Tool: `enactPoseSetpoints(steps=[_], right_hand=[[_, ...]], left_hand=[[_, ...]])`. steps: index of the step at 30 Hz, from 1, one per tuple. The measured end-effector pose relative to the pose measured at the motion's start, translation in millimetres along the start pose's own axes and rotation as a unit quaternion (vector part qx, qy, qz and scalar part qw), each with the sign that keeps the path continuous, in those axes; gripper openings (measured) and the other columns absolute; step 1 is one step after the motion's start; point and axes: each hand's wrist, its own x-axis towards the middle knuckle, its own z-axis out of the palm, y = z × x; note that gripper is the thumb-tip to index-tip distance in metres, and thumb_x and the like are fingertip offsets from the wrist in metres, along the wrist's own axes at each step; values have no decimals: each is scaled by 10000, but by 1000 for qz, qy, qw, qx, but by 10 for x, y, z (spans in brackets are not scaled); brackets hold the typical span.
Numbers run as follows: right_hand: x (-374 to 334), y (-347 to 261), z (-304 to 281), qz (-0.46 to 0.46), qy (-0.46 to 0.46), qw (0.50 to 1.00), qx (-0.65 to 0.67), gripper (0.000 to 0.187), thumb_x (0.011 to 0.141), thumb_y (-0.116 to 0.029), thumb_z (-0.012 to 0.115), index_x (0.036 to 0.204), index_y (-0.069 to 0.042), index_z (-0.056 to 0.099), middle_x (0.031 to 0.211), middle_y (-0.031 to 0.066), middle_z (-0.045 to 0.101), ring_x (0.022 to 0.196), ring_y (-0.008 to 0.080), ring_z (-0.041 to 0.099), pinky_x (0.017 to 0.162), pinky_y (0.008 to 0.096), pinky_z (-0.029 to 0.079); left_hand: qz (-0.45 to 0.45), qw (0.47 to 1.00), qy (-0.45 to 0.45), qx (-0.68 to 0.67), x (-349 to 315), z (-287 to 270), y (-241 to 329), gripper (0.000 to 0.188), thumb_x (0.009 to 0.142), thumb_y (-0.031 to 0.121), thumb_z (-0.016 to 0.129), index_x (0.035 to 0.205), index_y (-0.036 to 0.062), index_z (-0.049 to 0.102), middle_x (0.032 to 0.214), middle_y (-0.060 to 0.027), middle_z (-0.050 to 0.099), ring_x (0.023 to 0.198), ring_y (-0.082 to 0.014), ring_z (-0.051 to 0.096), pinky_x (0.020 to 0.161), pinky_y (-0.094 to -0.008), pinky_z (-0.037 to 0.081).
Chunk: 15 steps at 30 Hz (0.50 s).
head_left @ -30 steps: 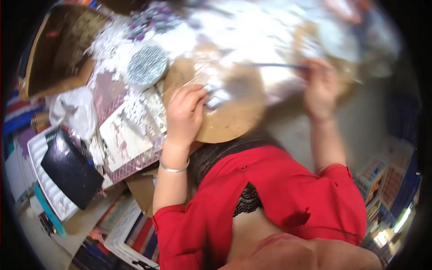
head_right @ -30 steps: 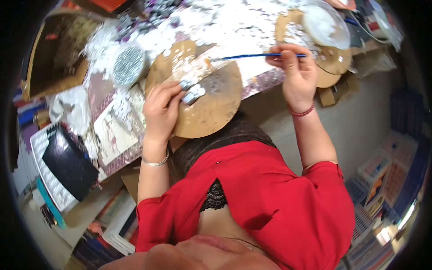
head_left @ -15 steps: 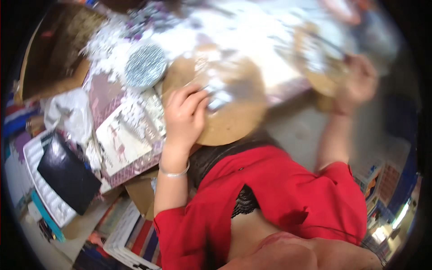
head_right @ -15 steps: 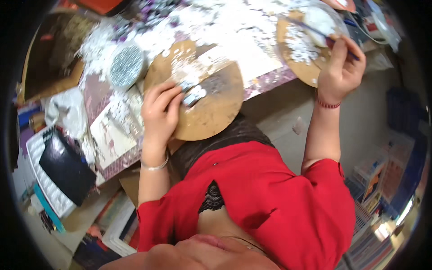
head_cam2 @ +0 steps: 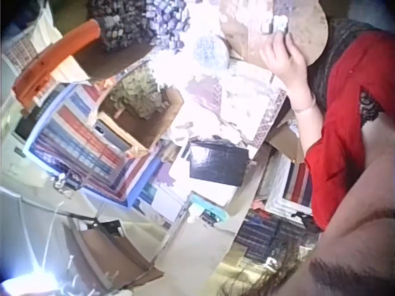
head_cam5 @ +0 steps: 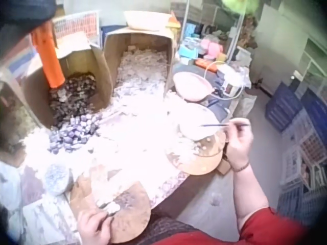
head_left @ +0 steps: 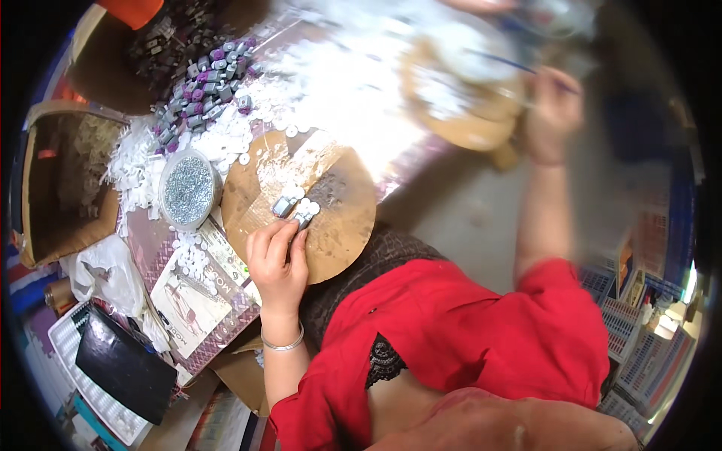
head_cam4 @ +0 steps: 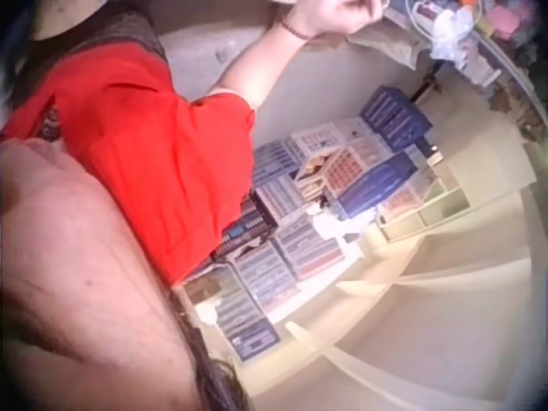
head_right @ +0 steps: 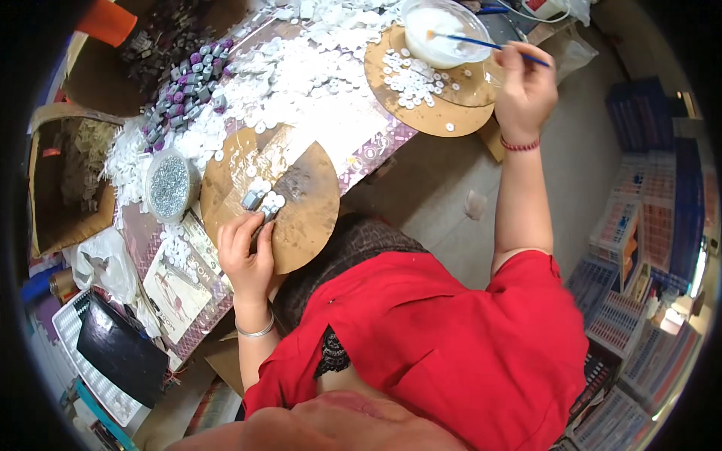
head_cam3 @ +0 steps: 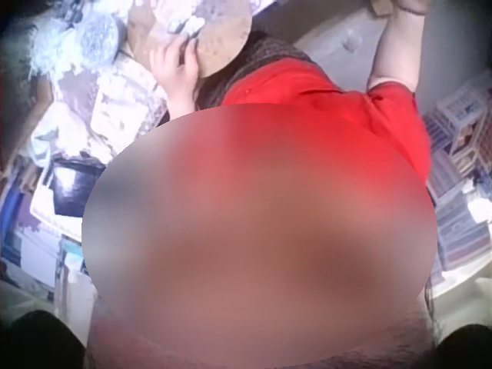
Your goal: Assembling small lace-like decorative pieces on a workspace using adhesive and a brush.
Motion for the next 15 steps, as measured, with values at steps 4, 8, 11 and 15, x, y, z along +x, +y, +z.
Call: enactPoseSetpoints(steps=[4,8,11,15], right_hand=[[-246,-218,84,-30,-7,983,182,109,975,-12,580,1077,10,547,985,105,645,853,162,663,810,294,548],[-940,-524,524,49,-232,909,342,119,967,40,542,1072,-6,508,1027,115,583,884,177,612,838,311,523],[-1249,-653,730,67,-307,871,378,121,966,34,544,1075,0,502,1028,114,573,889,172,615,827,301,526],[-1285,-677,786,89,-326,878,340,108,965,42,535,1062,5,505,1015,117,584,879,166,618,814,292,527]], left_hand=[[-22,999,25,-9,-69,-17,1,196,745,-3,778,916,41,694,896,-104,683,799,-285,626,726,-372,499],[-31,999,18,-24,-7,33,-9,170,733,13,795,873,35,701,868,-105,704,779,-270,648,690,-344,509],[-29,999,30,-24,-31,23,-17,170,732,16,796,872,36,704,870,-102,703,780,-269,649,694,-344,511],[-27,999,25,-13,-107,3,-53,176,741,17,788,896,43,708,886,-96,702,806,-270,651,723,-341,515]])
